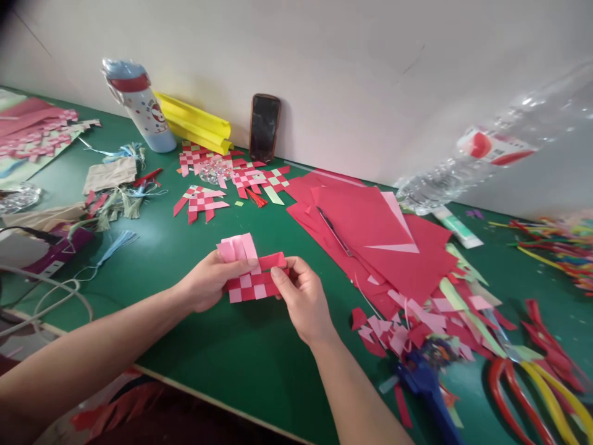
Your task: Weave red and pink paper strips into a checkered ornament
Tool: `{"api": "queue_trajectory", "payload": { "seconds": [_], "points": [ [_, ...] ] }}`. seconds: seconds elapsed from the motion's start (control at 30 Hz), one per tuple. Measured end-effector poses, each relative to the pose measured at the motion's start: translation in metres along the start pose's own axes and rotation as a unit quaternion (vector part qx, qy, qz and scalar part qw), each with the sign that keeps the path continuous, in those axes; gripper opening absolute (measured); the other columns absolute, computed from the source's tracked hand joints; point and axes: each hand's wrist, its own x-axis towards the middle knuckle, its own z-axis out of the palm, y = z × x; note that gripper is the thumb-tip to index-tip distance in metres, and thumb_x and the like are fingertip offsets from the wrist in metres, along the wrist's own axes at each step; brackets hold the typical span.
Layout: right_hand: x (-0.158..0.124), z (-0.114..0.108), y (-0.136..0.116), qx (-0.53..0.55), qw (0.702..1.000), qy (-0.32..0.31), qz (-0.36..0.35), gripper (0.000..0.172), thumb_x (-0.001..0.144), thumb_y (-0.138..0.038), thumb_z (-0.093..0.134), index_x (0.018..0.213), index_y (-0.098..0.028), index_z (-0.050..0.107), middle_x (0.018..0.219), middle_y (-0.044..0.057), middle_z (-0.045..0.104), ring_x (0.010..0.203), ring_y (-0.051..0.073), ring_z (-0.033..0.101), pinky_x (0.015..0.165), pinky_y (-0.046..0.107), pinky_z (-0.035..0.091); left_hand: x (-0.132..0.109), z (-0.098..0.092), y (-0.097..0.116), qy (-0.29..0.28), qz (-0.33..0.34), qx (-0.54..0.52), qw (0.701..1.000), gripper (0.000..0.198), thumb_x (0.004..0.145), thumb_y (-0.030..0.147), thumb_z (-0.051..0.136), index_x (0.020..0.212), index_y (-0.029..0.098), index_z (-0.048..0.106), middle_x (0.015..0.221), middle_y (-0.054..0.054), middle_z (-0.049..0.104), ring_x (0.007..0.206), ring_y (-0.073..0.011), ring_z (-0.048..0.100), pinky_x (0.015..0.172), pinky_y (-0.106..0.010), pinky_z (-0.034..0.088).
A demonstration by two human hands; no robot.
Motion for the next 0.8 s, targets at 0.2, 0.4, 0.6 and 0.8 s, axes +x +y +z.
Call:
{"api": "queue_trajectory", "payload": {
  "seconds": [0.2,0.4,0.6,0.8],
  "points": [
    [0.0004,0.0002,0.0001,0.018,1.0,0.005,0.007,0.03,0.08,-0.047,0.071,0.09,-0.021,0.062,0.074,-0.002,0.059,0.063,0.011,0.051,0.058,0.025,0.044,0.0011,-0.0002,-0.0007,0.011,0.012,0.028,0.999,0.031,0.071,0.04,0.081,0.079,0.012,0.072,0.079,-0.006,0.074,0.072,-0.0171,0.069,0.071,-0.03,0.056],
    [-0.0019,0.0012,0.0051,0.025,0.999,-0.032,0.018,0.035,0.08,-0.049,0.071,0.101,-0.024,0.06,0.076,-0.002,0.06,0.061,0.012,0.052,0.058,0.026,0.047,0.0008,-0.002,-0.0045,-0.004,0.023,0.047,0.999,0.03,0.071,0.039,0.081,0.076,0.012,0.07,0.076,-0.004,0.073,0.068,-0.0139,0.066,0.067,-0.025,0.054],
    [-0.003,0.0007,0.0079,-0.054,0.998,0.014,-0.016,0.031,0.086,-0.052,0.063,0.081,-0.022,0.059,0.069,-0.002,0.059,0.061,0.012,0.052,0.058,0.025,0.047,0.0,0.0002,-0.0055,-0.018,0.025,0.05,0.998,0.029,0.073,0.039,0.079,0.077,0.012,0.069,0.078,-0.004,0.073,0.07,-0.0138,0.066,0.069,-0.026,0.054],
    [-0.0033,0.0019,0.0035,-0.095,0.994,0.023,-0.037,0.03,0.087,-0.051,0.061,0.08,-0.022,0.06,0.069,-0.002,0.06,0.062,0.012,0.052,0.057,0.024,0.047,0.0014,0.0008,-0.0036,0.008,0.045,0.065,0.997,0.027,0.079,0.039,0.072,0.072,0.013,0.064,0.071,-0.001,0.068,0.062,-0.0102,0.062,0.062,-0.022,0.051]
  ]
}}
